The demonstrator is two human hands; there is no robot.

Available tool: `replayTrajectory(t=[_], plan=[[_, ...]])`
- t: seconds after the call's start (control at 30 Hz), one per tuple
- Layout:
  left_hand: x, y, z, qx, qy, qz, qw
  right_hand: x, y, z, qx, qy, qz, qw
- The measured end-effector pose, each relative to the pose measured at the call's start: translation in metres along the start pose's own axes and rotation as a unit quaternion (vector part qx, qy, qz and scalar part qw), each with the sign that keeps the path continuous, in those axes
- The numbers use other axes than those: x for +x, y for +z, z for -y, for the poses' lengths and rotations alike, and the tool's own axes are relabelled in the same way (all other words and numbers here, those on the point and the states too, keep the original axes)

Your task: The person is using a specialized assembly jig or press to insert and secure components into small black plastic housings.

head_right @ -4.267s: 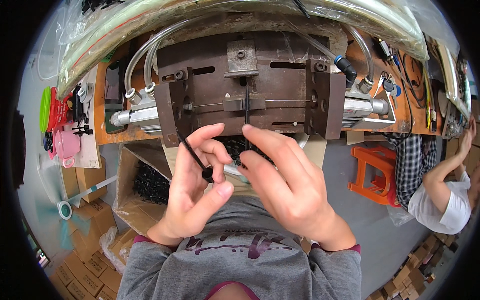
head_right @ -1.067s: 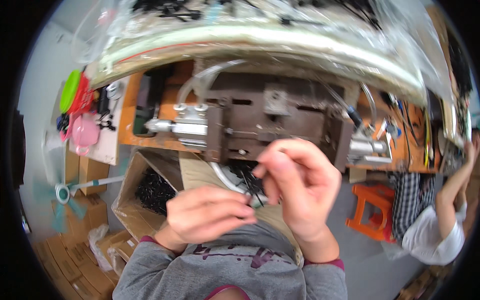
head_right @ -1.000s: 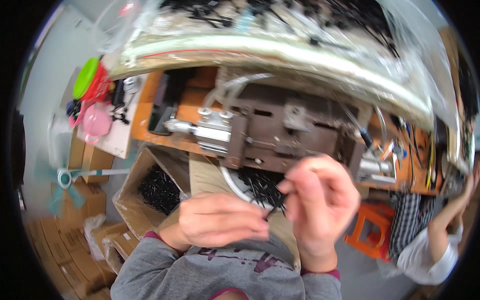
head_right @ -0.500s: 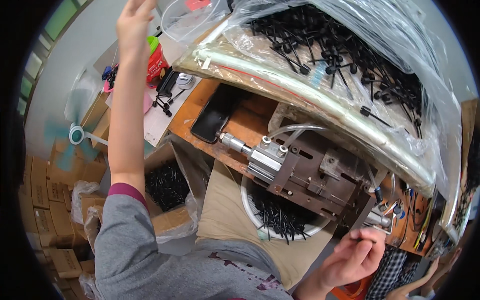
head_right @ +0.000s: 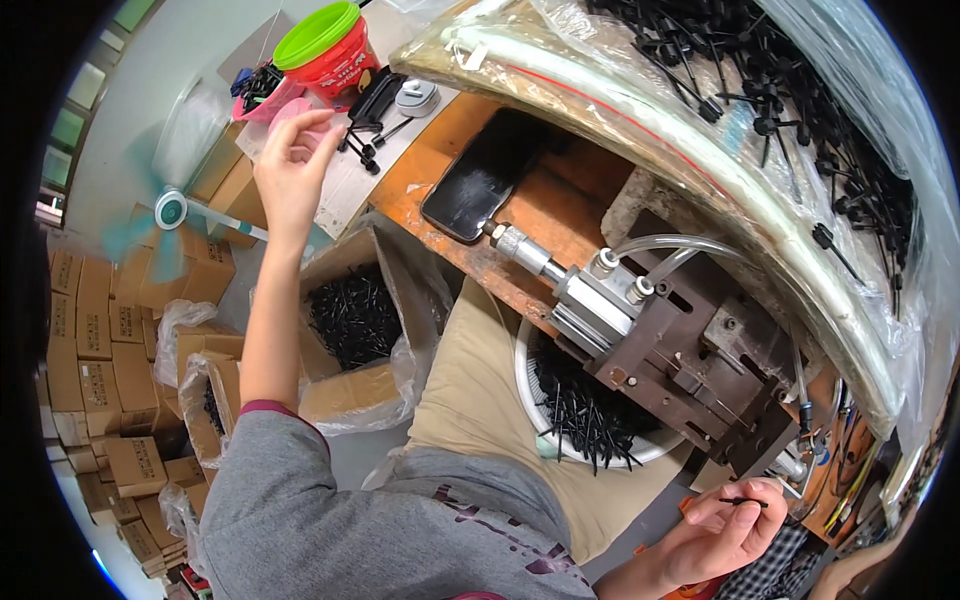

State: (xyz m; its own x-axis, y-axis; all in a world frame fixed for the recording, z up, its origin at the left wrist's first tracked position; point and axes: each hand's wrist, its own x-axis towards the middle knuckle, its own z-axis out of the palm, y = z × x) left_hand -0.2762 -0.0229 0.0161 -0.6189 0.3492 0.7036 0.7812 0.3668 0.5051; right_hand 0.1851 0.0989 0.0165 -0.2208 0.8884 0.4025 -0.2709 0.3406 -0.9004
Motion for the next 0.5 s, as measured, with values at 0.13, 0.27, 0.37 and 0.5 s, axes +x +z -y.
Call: replayTrajectory(t=[0.13, 0.27, 0.37, 0.5], plan=[[-0.020, 0.006, 0.018, -0.009, -0.090, 0.023, 0.996, 0.000, 0.000, -0.002, -0.012, -0.001, -0.026, 1.000], [-0.029, 0.021, 0.028, 0.018, -0.091, 0.007, 0.996, 0.001, -0.004, -0.002, -0.029, 0.000, -0.016, 0.999], [-0.032, 0.025, 0.032, 0.038, -0.106, 0.030, 0.993, 0.000, -0.010, -0.008, -0.049, 0.005, -0.054, 0.997], [-0.037, 0.021, 0.039, 0.025, -0.093, 0.037, 0.995, -0.002, -0.014, -0.009, -0.042, 0.014, -0.047, 0.998]])
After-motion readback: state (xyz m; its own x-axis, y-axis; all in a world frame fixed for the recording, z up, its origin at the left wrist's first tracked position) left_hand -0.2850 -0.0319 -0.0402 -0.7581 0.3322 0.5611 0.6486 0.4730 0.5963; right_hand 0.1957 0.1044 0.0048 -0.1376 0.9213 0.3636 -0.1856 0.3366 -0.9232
